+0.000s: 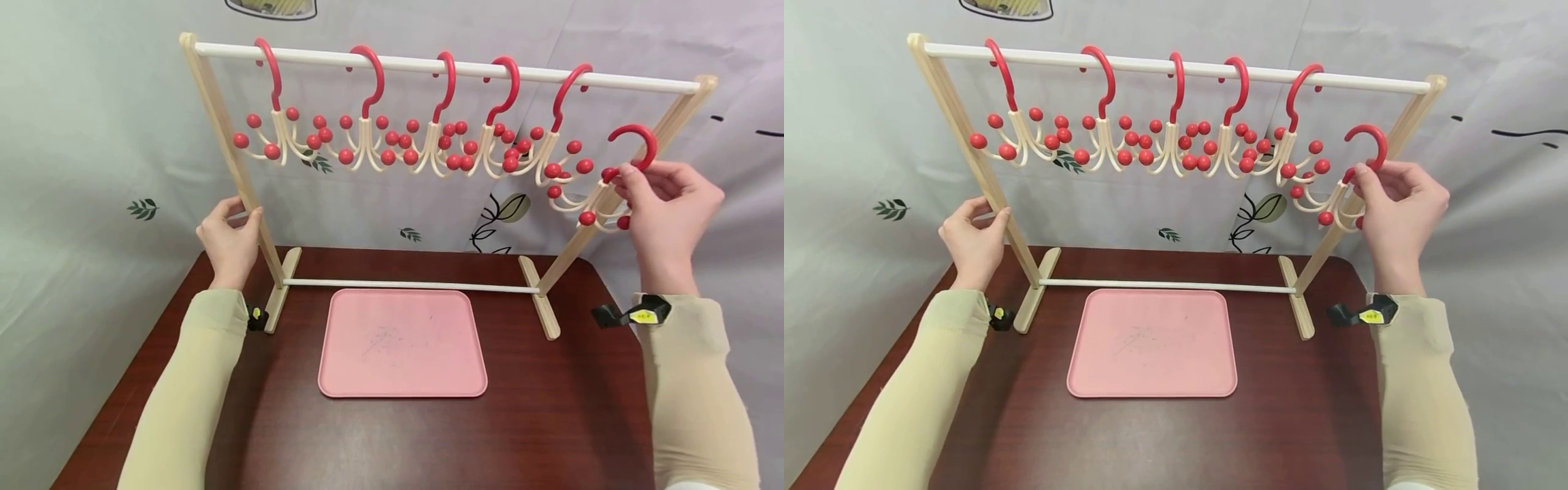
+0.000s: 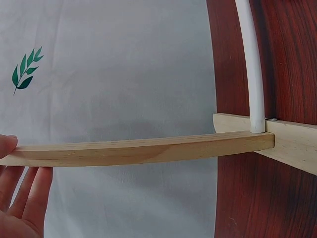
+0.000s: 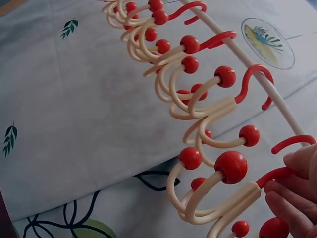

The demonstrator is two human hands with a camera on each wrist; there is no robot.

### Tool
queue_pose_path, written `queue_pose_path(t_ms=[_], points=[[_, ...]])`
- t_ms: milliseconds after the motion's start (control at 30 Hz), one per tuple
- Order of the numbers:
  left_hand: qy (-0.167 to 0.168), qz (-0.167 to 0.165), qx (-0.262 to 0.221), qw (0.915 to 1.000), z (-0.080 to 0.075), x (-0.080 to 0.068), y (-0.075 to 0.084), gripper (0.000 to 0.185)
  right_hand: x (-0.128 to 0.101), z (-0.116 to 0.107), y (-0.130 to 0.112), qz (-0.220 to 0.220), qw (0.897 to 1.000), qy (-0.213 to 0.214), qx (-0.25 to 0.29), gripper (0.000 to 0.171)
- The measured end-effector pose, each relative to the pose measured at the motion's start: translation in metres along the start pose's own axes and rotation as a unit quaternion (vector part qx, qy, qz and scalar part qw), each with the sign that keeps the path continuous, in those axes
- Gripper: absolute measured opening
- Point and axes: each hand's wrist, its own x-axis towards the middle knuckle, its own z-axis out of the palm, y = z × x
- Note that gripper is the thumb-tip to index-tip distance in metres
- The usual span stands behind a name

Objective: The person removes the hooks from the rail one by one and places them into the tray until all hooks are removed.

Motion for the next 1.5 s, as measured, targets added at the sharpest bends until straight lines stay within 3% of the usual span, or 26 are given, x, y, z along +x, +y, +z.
queue_pose_path(t_ms=[333,700,1033,1267,1500], points=[[-0.003,0.0,-0.002,1.0,0.0,0.002,-0.002,0.031,-0.018,-0.008,0.024,0.037,0.999,-0.011,0.006,0.046],[-0.007,-0.001,-0.008,0.9999,0.001,0.002,-0.001,0.031,-0.046,-0.004,0.051,0.013,0.998,-0.013,0.064,0.036],[-0.023,-0.007,-0.005,0.9997,-0.004,0.005,0.0,0.032,-0.082,0.013,0.07,-0.003,0.993,-0.101,0.055,0.026],[-0.055,-0.034,0.001,0.9979,-0.01,0.009,0.003,0.037,-0.102,0.033,0.083,0.01,0.986,-0.162,0.038,0.022],[-0.059,-0.043,-0.003,0.9973,-0.014,0.011,0.003,0.04,-0.12,0.051,0.098,0.024,0.978,-0.207,0.01,0.02]])
